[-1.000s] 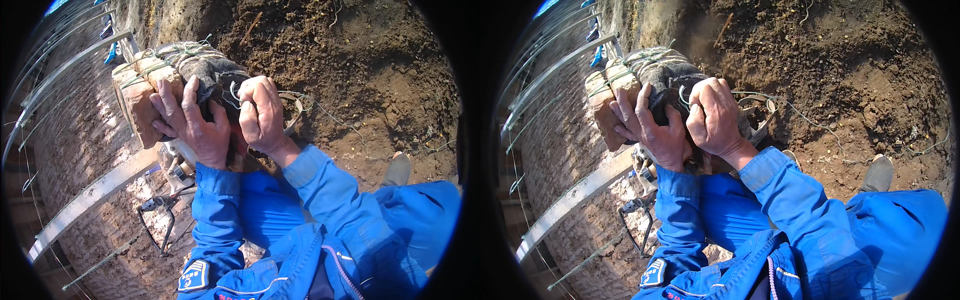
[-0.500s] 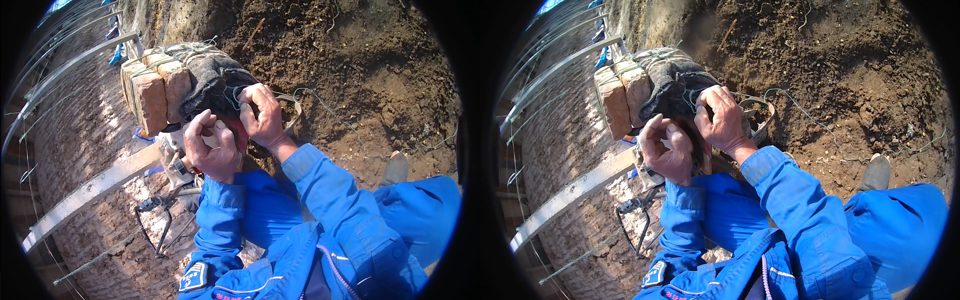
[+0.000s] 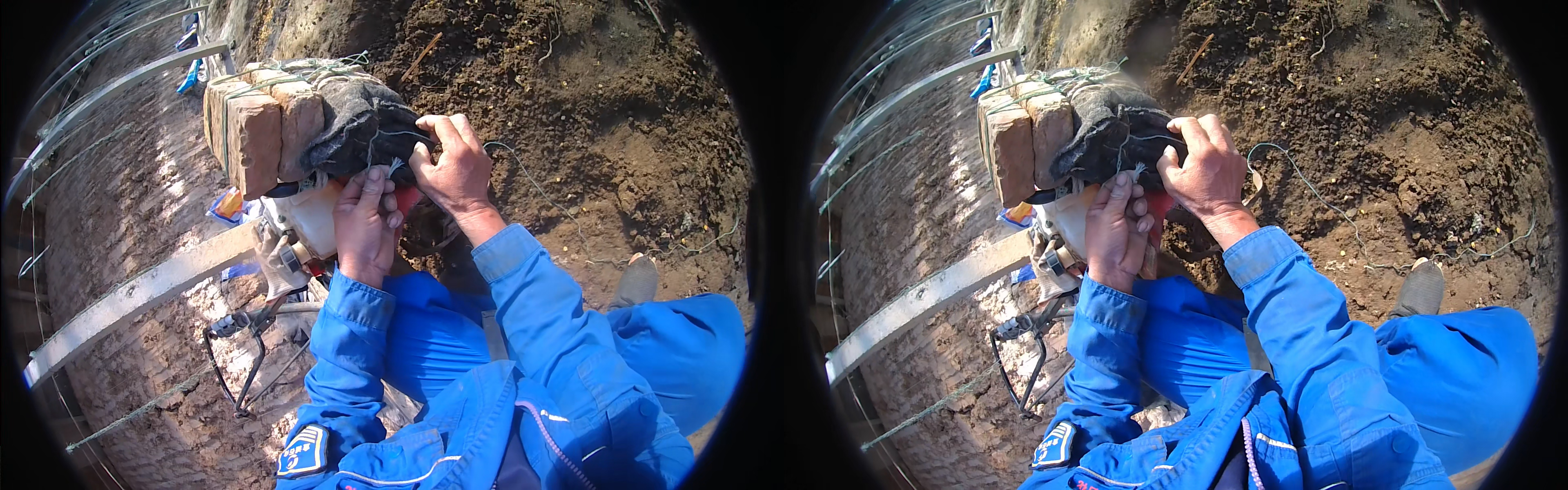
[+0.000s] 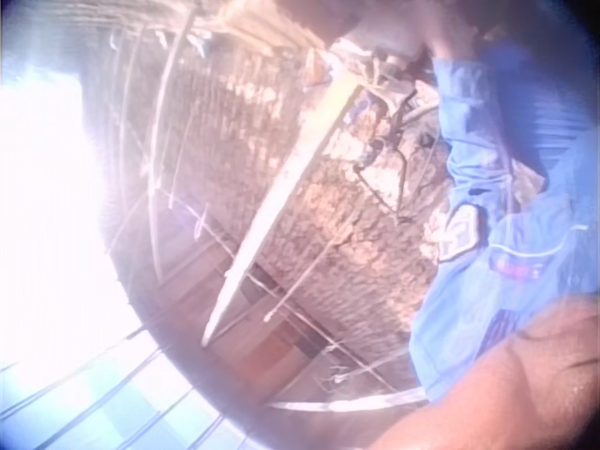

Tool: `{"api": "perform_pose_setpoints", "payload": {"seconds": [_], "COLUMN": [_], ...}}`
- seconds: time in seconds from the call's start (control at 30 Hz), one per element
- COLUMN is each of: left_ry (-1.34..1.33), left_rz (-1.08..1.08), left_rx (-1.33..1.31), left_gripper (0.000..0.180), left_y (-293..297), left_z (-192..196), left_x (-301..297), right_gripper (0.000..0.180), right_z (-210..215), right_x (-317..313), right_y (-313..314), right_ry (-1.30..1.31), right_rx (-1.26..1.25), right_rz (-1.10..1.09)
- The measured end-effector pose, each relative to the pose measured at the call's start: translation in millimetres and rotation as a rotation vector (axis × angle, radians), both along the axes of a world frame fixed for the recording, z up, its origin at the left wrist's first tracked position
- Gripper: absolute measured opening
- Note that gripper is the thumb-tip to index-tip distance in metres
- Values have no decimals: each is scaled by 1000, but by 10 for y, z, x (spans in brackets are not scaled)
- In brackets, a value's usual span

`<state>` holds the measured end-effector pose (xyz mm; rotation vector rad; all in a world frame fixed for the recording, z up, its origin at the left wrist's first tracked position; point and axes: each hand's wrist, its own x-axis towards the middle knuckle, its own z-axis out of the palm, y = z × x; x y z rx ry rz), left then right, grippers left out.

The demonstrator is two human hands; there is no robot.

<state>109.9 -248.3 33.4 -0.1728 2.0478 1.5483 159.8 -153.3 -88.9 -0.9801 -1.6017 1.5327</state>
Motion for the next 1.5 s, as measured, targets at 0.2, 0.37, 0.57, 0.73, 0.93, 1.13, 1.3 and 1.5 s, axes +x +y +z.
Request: {"api": "perform_pose_setpoints", "payload": {"seconds": [0.2, 0.37, 0.57, 0.73, 0.93, 1.13, 1.3, 1.5], "left_ry": [114, 115, 201, 228, 71, -209, -370, -323], "left_rz": [47, 106, 174, 99, 11, 33, 116, 167], "left_rx": [-29, -9, 37, -41, -42, 250, 365, 272], "left_gripper": [25, 21, 8, 9, 15, 19, 22, 15], "left_y": [2, -36, -230, -175, -113, -152, -144, -74], "left_z": [-16, -6, 119, 103, 91, -35, -67, -71], "left_x": [22, -9, -95, -81, 34, -92, -133, -86], "right_gripper": [14, 18, 15, 16, 25, 18, 25, 40], "right_z": [-4, 150, 280, 261, 354, 692, 613, 400], "right_x": [-16, -11, 88, 105, 166, 186, 352, 378], "right_y": [67, 83, 79, 183, 357, 329, 437, 673], "right_ry": [-78, 247, 188, 261, 277, 561, 217, -68], "right_rx": [57, -192, 82, -2, -170, -38, -38, -63], "right_rz": [127, 161, 833, 823, 591, 603, 1051, 1267]}}
